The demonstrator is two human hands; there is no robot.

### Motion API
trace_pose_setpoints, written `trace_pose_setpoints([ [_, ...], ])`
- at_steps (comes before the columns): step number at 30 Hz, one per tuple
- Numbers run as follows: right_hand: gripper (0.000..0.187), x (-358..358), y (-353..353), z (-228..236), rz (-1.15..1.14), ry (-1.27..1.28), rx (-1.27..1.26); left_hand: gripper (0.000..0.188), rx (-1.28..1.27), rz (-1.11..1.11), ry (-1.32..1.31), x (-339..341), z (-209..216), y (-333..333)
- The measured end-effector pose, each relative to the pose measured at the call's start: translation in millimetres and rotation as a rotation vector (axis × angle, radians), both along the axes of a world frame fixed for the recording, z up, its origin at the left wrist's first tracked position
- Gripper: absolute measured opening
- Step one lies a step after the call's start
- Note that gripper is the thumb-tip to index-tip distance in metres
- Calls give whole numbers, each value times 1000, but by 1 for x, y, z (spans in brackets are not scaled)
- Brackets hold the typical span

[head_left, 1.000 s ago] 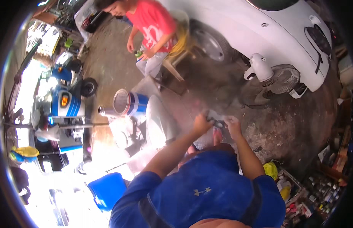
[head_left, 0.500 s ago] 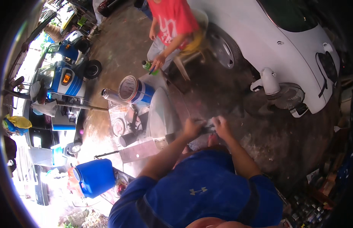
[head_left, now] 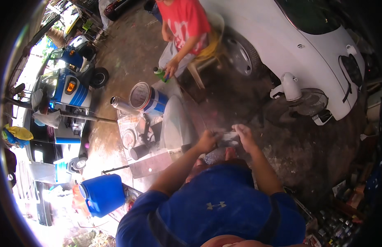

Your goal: The person sands a light-colored automotive fender panel by hand using a sanding block and sandpaper, periodically wiping the surface with a cloth.

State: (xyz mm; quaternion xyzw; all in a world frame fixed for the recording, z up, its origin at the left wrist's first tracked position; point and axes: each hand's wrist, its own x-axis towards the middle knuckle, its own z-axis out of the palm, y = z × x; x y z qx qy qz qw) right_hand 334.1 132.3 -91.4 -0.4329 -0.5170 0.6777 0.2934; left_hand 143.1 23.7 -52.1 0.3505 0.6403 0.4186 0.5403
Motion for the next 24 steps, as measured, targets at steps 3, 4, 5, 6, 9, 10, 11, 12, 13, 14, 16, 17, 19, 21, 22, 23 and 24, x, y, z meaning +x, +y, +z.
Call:
trace_pose_setpoints([
  [3, 25, 1, -4, 18, 99, 136, -11, 24, 20, 40, -88, -6, 1, -2],
  [4, 17, -1, -7, 25, 157, 187, -11, 23, 28, 67, -117, -9, 1, -4],
  [5, 17, -4, -9, 29, 156, 188, -6, 22, 36, 93, -147, -13, 1, -7],
  [6, 14, -3, -9, 31, 168, 101, 49, 22, 42, 84, -152, -16, 7, -7],
  [9, 13, -8, -18, 40, 142, -28, 175, 20, 4, -32, 114, -33, 18, -12],
  [10, 14, -12, -23, 44, 113, -64, 241, 21, 9, -21, 73, -40, 16, -16],
  [11, 14, -16, -29, 49, 113, -67, 247, 21, 14, -10, 32, -47, 14, -20],
  [12, 13, -20, -36, 56, 106, -91, 225, 21, 19, -11, 27, -53, 15, -23],
  [13, 13, -24, -43, 61, 100, -115, 202, 21, 50, -22, 12, -58, 16, -27],
  [14, 13, -26, -48, 58, 101, -121, 206, 21, 79, -31, -3, -63, 16, -31],
  [16, 15, -28, -56, 55, 58, -169, 190, 22, 104, -38, -9, -71, 19, -38],
  [17, 15, -28, -59, 53, 59, -180, 192, 22, 124, -42, -6, -74, 19, -41],
  [19, 21, -35, -70, 61, 93, -205, 75, 23, 106, -55, -6, -86, 16, -51],
  [21, 24, -44, -77, 65, 112, -162, 209, 27, 141, -84, 27, -95, 13, -57],
  [22, 29, -49, -80, 65, 128, -108, 348, 27, 134, -81, 16, -98, 11, -60],
  [23, 44, -49, -83, 64, 235, -122, 457, 28, 65, -20, -24, -101, 10, -64],
  [24, 44, -51, -88, 66, 239, -134, 443, 29, -10, 37, -68, -102, 20, -65],
])
